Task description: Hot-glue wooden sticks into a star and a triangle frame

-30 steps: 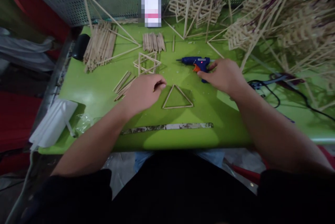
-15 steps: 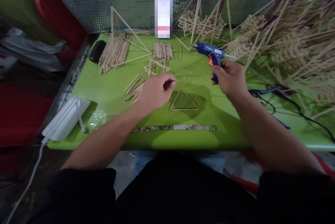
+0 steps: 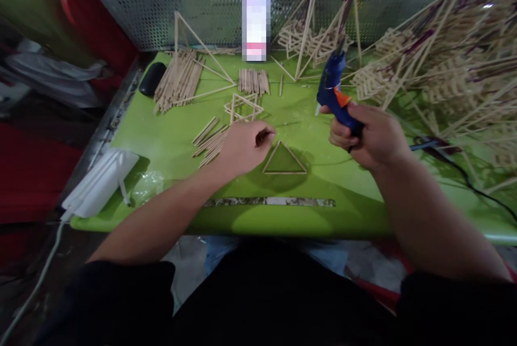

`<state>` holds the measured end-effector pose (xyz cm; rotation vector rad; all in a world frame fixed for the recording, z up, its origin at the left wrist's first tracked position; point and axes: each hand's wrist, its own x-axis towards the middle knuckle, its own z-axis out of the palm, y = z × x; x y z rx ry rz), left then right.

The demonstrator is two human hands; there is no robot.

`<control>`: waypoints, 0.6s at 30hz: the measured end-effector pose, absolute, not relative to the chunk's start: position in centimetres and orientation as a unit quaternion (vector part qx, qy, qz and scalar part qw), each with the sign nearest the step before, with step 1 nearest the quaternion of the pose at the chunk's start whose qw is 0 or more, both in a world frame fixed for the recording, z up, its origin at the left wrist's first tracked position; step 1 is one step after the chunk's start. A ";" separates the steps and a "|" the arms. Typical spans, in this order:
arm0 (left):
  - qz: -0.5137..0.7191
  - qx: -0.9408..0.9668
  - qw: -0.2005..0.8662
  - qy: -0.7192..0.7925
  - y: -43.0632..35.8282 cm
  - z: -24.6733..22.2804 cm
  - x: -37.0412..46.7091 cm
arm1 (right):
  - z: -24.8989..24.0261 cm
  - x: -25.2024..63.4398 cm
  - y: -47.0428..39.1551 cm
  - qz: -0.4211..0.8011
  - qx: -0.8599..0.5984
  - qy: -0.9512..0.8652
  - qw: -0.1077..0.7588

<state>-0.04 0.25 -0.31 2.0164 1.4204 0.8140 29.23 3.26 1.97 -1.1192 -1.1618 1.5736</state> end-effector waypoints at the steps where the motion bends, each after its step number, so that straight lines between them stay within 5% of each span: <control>1: 0.297 0.747 0.270 0.530 0.2 -0.3 0.0 | 1.9 29.3 3.3 0.626 -0.454 -0.465 0.430; 18: 0.270 0.754 0.246 0.546 0.7 -0.9 0.1 | -1.2 28.9 5.4 0.568 -0.571 -0.470 0.362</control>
